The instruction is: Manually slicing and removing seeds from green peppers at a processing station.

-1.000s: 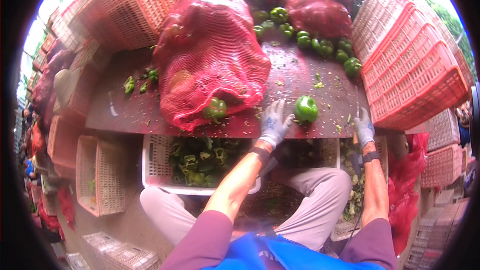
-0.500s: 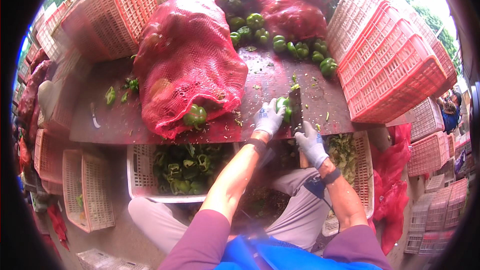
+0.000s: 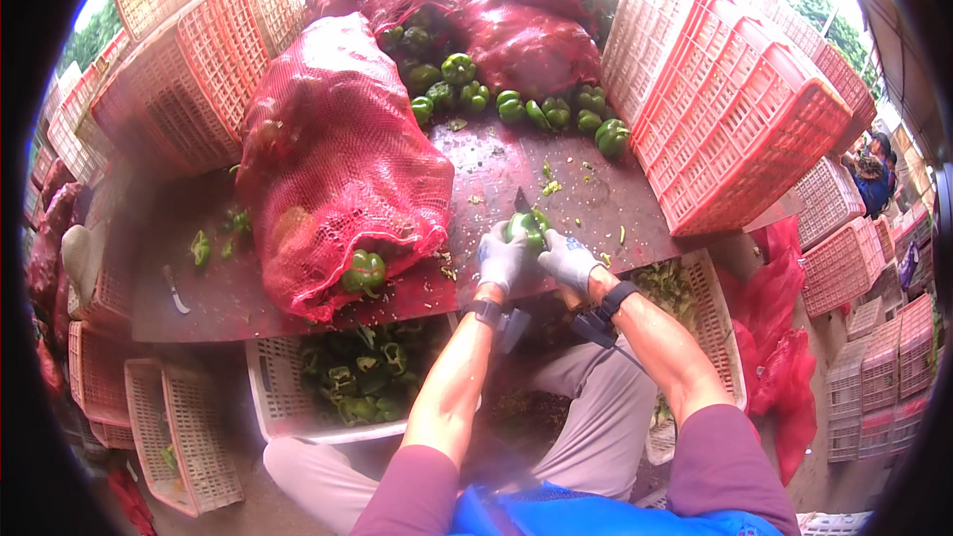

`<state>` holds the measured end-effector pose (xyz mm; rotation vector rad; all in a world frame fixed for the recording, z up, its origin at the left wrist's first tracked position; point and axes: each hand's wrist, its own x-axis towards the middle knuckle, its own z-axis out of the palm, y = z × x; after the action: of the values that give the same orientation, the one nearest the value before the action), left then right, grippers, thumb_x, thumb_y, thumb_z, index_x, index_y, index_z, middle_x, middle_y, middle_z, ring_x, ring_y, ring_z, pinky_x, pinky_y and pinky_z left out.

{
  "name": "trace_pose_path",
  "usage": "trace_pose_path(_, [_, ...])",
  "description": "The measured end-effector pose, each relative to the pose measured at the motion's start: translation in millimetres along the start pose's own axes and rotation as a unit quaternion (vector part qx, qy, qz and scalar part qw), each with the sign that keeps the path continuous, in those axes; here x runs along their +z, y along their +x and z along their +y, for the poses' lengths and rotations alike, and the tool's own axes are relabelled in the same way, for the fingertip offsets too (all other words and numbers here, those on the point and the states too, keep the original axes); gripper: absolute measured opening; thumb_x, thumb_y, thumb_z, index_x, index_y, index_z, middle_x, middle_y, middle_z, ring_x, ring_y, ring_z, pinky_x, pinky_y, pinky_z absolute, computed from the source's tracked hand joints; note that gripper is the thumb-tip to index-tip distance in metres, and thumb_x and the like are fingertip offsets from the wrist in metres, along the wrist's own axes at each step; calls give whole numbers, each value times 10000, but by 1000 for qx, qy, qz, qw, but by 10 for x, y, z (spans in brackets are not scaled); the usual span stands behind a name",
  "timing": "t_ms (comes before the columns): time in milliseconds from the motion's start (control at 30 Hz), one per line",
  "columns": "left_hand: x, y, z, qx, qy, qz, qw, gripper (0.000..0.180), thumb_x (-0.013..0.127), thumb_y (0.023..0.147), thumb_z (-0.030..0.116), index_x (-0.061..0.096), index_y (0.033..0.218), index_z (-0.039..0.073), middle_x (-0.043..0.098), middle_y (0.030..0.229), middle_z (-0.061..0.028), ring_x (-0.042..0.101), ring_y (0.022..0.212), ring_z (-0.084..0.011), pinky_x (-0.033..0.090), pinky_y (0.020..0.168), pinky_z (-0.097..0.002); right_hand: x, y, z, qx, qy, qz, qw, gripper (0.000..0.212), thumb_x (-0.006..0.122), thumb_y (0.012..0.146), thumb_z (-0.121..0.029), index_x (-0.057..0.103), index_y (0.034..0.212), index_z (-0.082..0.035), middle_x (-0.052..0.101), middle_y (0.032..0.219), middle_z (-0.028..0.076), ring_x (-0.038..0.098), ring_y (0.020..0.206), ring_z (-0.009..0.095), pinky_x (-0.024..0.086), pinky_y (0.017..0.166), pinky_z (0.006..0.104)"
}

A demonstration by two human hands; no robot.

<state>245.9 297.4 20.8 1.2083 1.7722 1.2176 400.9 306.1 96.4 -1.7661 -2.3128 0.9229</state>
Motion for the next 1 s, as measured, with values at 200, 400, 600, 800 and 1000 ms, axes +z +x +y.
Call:
trace_pose_path(200, [-102, 53, -352, 75, 117, 83, 987, 471, 648, 973, 359, 611, 1330, 54, 662, 1226, -220, 618, 1172, -385, 483, 1017, -461, -512, 7, 83, 43, -32, 70, 996, 414, 552, 902, -283, 583, 1253, -66, 715, 1109, 278, 687, 1062, 449, 530, 922, 521])
trace_pose_path(400, [-280, 103, -748, 250, 206, 154, 933, 403, 590, 998, 360, 645, 1223, 30, 653, 1117, -196, 610, 1080, -386, 467, 974, -503, -1616, 719, 645, 85, -34, 276, 957, 396, 533, 925, -290, 571, 1248, -65, 707, 1056, 298, 675, 1033, 491, 516, 900, 567])
trace_pose_path(600, [-242, 3, -587, 240, 198, 122, 942, 416, 607, 974, 370, 656, 1176, 10, 653, 1079, -195, 610, 1041, -391, 466, 939, -496, -1861, 1531, 1013, 179, -47, 292, 938, 484, 517, 924, -269, 572, 1344, -35, 673, 1188, 345, 658, 1169, 458, 508, 1002, 536])
trace_pose_path(800, [-314, 73, -601, 227, 204, 128, 944, 380, 624, 955, 365, 675, 1114, 24, 658, 1086, -181, 613, 1039, -383, 465, 941, -491, -2001, 1975, 870, 173, -140, 140, 965, 448, 461, 978, -334, 739, 1199, -59, 697, 1300, 190, 680, 1210, 338, 538, 984, 489])
trace_pose_path(1000, [-372, 100, -644, 220, 212, 134, 943, 356, 638, 944, 344, 678, 1101, 28, 660, 1091, -171, 616, 1043, -375, 467, 942, -485, -1898, 2378, 1297, 176, -185, 71, 964, 453, 481, 969, -365, 730, 1224, -86, 738, 1212, 138, 709, 1103, 263, 549, 902, 459])
